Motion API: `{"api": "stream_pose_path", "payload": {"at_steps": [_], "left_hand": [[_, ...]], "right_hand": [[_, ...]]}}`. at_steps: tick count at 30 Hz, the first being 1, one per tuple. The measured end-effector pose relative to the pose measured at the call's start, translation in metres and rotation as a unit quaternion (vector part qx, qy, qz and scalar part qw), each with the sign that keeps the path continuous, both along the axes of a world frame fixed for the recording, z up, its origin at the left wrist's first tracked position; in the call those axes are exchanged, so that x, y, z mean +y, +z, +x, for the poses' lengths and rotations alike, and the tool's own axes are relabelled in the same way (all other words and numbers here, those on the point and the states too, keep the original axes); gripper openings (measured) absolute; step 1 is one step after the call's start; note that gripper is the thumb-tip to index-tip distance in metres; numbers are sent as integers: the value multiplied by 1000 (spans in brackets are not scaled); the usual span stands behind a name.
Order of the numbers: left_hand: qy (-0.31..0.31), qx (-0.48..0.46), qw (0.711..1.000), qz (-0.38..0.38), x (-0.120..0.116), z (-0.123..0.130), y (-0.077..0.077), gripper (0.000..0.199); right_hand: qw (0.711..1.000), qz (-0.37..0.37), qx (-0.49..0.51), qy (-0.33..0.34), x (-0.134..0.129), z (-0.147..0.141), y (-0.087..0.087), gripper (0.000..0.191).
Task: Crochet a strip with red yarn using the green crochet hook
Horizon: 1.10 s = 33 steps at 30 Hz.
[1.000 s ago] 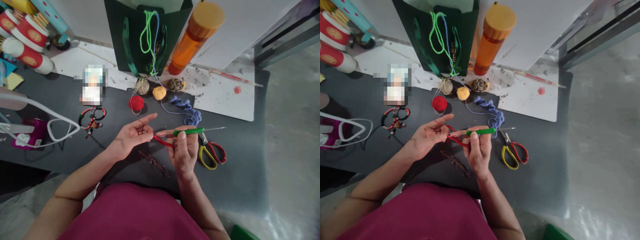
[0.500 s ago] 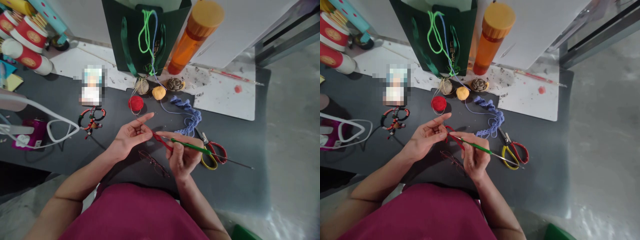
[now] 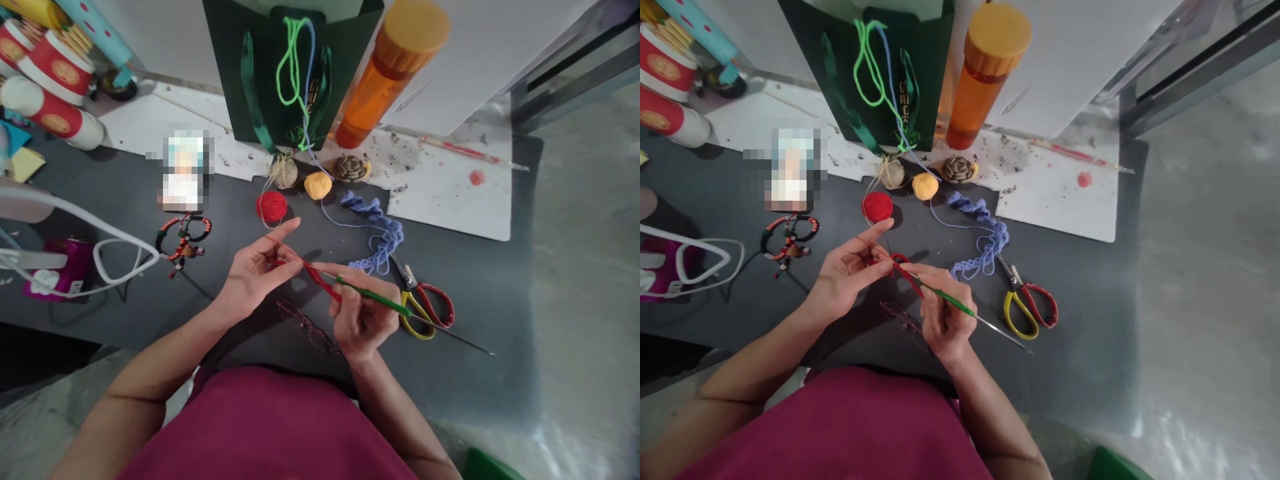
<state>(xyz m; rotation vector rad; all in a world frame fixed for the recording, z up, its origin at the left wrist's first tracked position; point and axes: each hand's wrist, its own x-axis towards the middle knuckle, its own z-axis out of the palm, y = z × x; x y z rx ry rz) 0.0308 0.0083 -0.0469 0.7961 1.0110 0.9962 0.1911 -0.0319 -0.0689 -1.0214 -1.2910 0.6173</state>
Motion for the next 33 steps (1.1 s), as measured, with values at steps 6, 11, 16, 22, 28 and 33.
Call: {"api": "stream_pose_path", "payload": {"at_steps": [6,11,16,22,28,33], "left_hand": [[-16,-21,999,-18,2,-1,-2,68],[-41,-17,998,-38,3,-1,-2,73],[-14,-10,999,-31,3,-2,-1,67],[-4,-12,999,-31,2,-1,-1,63],[10,-41,999,-30,0,1,-3,56],[-8,-59,997,-47,0,1,-5,52]], "right_hand": [[993,-108,47,-3,0,2,8,8],[989,-134,53,10,0,3,8,7],[991,-121,43,41,0,3,8,7],[994,-101,47,14,-1,2,7,6],[993,-100,68,17,-1,-1,4,6],[993,-104,47,35,-2,0,3,7]]}}
